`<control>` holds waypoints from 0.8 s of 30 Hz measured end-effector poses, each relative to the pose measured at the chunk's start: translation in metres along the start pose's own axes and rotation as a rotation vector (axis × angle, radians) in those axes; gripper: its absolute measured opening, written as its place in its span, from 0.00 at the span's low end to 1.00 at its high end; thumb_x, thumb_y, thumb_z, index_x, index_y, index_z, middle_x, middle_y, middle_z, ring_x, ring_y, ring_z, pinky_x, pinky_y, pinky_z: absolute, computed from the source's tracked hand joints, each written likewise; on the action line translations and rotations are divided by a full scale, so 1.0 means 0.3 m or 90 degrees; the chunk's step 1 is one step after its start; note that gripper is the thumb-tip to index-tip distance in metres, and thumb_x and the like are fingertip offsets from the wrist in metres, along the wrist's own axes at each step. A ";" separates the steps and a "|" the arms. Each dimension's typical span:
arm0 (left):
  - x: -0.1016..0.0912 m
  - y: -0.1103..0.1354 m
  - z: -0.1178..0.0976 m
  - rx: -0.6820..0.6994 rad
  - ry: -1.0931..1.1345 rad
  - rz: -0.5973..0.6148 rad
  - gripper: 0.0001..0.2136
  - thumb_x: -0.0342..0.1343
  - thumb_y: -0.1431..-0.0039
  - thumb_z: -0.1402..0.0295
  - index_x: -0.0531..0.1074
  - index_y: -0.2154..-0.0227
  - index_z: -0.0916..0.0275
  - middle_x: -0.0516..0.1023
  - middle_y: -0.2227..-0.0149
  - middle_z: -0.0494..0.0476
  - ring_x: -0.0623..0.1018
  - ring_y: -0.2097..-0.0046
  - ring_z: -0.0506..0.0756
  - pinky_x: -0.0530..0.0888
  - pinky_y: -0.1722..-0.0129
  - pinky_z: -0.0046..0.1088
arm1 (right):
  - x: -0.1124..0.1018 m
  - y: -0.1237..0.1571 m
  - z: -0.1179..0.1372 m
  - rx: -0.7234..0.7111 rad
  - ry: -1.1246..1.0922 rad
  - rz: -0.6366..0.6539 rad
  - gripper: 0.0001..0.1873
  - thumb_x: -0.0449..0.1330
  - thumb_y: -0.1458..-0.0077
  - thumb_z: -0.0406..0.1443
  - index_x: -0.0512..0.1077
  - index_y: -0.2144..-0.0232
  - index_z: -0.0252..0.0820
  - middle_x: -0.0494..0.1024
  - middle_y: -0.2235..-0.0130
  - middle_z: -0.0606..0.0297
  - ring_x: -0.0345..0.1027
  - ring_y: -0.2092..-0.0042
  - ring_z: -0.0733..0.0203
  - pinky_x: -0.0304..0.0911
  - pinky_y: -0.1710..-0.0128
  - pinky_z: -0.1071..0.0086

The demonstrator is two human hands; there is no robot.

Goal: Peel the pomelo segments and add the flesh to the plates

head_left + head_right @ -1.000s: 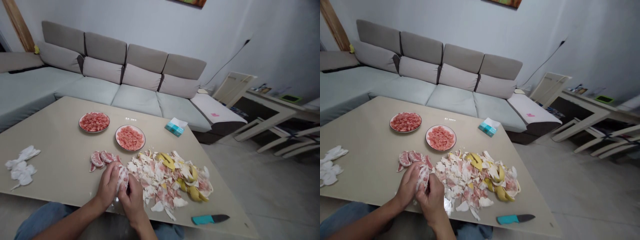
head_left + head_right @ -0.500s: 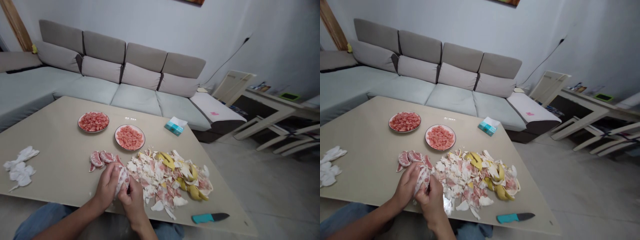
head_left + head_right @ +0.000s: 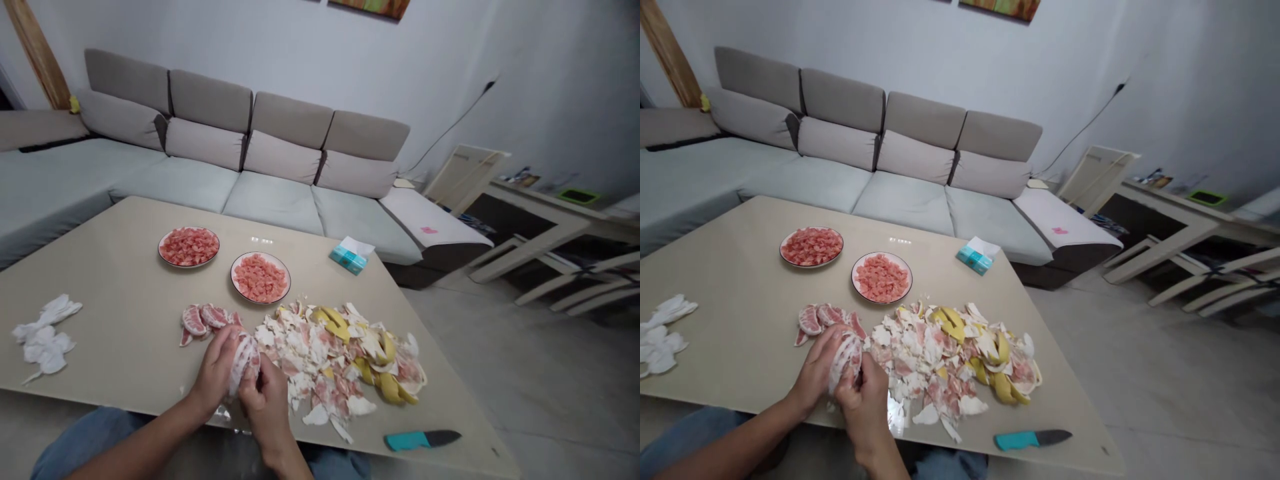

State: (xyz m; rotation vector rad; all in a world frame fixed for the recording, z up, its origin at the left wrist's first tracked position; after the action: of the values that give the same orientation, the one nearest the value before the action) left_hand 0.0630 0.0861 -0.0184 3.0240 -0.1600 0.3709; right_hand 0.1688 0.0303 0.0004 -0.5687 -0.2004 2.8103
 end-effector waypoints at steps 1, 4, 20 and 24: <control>-0.003 -0.001 0.007 -0.004 0.006 -0.005 0.16 0.54 0.43 0.53 0.73 0.65 0.61 0.74 0.69 0.52 0.72 0.67 0.53 0.70 0.67 0.26 | 0.000 -0.001 -0.001 0.002 -0.007 0.001 0.09 0.50 0.47 0.39 0.62 0.77 0.42 0.64 0.77 0.70 0.57 0.74 0.64 0.51 0.75 0.72; -0.007 -0.004 0.022 -0.014 0.018 -0.018 0.17 0.53 0.44 0.52 0.73 0.65 0.61 0.76 0.67 0.54 0.74 0.65 0.55 0.72 0.65 0.28 | -0.002 -0.008 -0.002 0.008 -0.018 0.016 0.12 0.50 0.44 0.40 0.63 0.76 0.42 0.64 0.78 0.71 0.57 0.75 0.64 0.51 0.75 0.72; 0.057 0.033 -0.061 0.034 -0.047 0.042 0.12 0.50 0.40 0.56 0.68 0.68 0.60 0.69 0.71 0.50 0.69 0.67 0.53 0.68 0.65 0.27 | -0.034 -0.009 0.082 -0.102 0.047 -0.007 0.10 0.49 0.37 0.38 0.68 0.65 0.42 0.74 0.68 0.65 0.67 0.67 0.61 0.59 0.68 0.70; 0.047 0.038 -0.074 0.056 -0.037 0.041 0.12 0.52 0.41 0.56 0.70 0.68 0.61 0.70 0.72 0.50 0.69 0.68 0.53 0.68 0.66 0.25 | -0.028 0.005 0.062 -0.102 0.042 -0.042 0.11 0.48 0.38 0.38 0.68 0.68 0.43 0.73 0.71 0.66 0.66 0.70 0.61 0.58 0.70 0.70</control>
State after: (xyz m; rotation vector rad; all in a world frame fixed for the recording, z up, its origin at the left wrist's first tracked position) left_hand 0.0700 0.0757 0.0073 3.1245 -0.2519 0.3025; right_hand 0.1687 0.0250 0.0202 -0.6769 -0.4262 2.7225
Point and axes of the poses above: each hand's wrist, its own y-axis away from the middle knuckle, its own x-axis out of the palm, z = x × y, the point moved 9 cm from there along -y, towards the middle knuckle
